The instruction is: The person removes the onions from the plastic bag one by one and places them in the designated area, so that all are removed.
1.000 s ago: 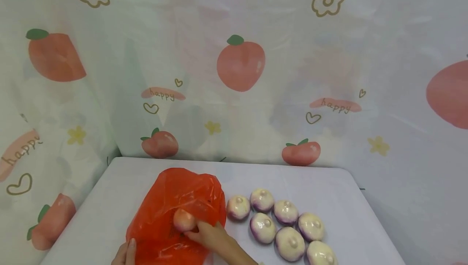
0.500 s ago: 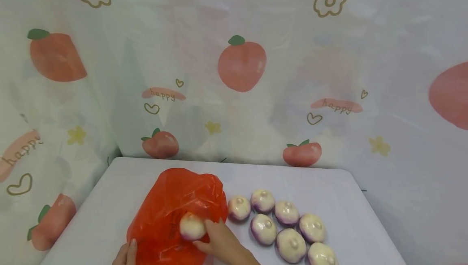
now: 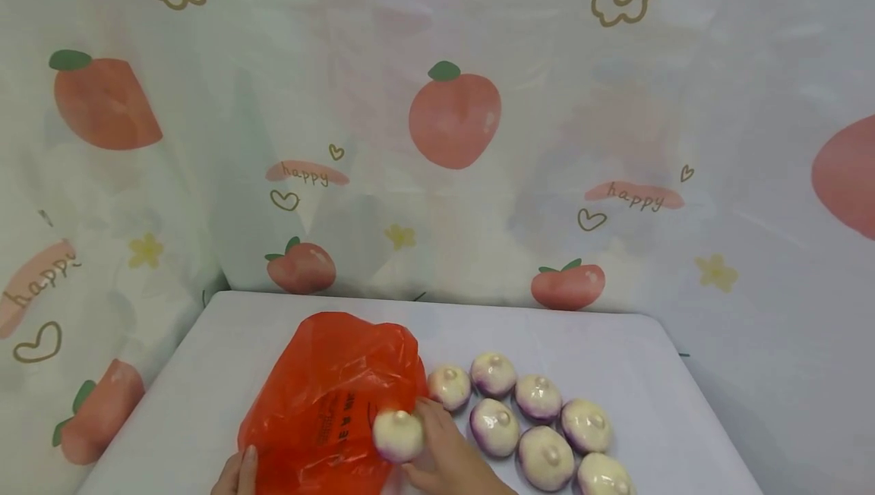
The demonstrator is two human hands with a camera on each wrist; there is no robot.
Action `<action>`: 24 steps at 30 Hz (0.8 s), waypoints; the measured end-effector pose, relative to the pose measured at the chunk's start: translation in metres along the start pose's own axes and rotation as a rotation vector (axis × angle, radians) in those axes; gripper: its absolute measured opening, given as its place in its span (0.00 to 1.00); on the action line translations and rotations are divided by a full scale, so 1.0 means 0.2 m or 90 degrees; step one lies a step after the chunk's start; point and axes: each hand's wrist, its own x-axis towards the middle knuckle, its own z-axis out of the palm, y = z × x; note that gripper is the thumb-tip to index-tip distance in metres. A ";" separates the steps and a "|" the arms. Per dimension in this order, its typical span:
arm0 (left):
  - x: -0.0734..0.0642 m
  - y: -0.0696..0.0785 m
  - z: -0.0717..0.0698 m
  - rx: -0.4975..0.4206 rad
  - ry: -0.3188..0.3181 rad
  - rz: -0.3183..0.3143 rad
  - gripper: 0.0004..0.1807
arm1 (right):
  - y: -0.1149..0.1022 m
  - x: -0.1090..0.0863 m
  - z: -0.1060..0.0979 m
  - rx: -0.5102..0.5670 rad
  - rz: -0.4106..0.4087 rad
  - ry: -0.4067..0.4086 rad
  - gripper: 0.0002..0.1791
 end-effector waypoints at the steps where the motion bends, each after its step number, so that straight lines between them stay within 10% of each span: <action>1: 0.00 0.00 0.00 0.004 -0.009 -0.004 0.34 | 0.00 -0.01 -0.01 0.006 0.005 -0.002 0.30; 13: 0.01 0.01 -0.03 0.029 -0.078 -0.065 0.41 | 0.15 -0.14 -0.20 -0.073 -0.094 0.159 0.42; 20: 0.01 0.00 -0.03 0.017 -0.053 -0.019 0.32 | 0.17 -0.18 -0.34 -0.126 0.070 0.201 0.42; 24: 0.00 -0.01 -0.02 0.024 -0.040 -0.016 0.34 | 0.20 -0.18 -0.42 -0.149 0.076 0.224 0.43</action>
